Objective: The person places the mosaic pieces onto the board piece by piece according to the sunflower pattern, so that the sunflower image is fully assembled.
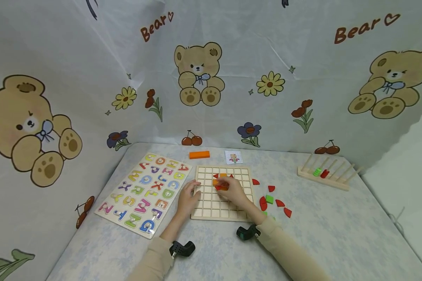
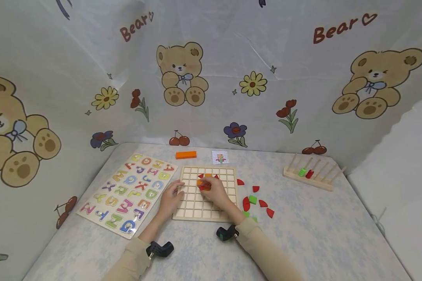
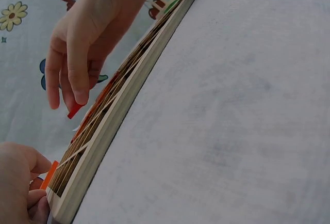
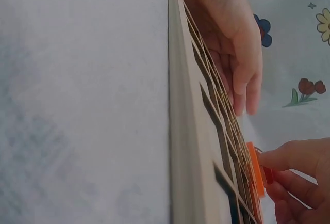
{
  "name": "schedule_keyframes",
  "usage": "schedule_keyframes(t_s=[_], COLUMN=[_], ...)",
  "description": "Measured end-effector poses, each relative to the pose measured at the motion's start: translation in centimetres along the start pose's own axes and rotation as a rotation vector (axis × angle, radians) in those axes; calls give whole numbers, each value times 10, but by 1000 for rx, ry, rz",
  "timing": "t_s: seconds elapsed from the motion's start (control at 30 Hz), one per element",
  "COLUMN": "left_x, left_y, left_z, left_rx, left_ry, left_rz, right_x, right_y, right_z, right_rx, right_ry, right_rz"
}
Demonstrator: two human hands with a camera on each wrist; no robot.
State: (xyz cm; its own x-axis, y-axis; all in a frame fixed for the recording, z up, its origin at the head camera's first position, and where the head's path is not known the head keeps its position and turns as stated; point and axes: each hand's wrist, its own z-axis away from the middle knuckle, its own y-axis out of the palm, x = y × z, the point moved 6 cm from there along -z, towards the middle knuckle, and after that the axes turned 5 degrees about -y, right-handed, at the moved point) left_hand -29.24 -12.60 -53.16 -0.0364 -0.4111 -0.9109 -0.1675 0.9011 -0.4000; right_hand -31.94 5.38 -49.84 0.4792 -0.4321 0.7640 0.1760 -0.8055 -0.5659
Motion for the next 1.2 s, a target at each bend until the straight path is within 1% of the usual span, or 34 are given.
schedule_keyframes(t_s=[0.13,0.27,0.57,0.8,0.87,1.07,1.2], left_x=[0,-2,-3,-1,-1,0,-2], left_y=[0,0,-1,0,1,0,-1], left_z=[1,2,2,1,0,0,1], left_rx=[-1,0,-2,-4,-5,-7,-8], left_ry=[4,11,29,2,6,-6,21], left_rz=[5,7,-3,2,-3,2,-4], right_x=[-2,-4,-5,-7,-7,-6,-7], right_y=[5,8,6,6,5,2,-9], right_z=[-3,-3,-4,-6,-6,-3,1], right_rx=[13,18,-4,-5,-8,-5,-21], right_ry=[16,23,37,48,48,44,57], right_rz=[4,30,19,37,40,22,-10])
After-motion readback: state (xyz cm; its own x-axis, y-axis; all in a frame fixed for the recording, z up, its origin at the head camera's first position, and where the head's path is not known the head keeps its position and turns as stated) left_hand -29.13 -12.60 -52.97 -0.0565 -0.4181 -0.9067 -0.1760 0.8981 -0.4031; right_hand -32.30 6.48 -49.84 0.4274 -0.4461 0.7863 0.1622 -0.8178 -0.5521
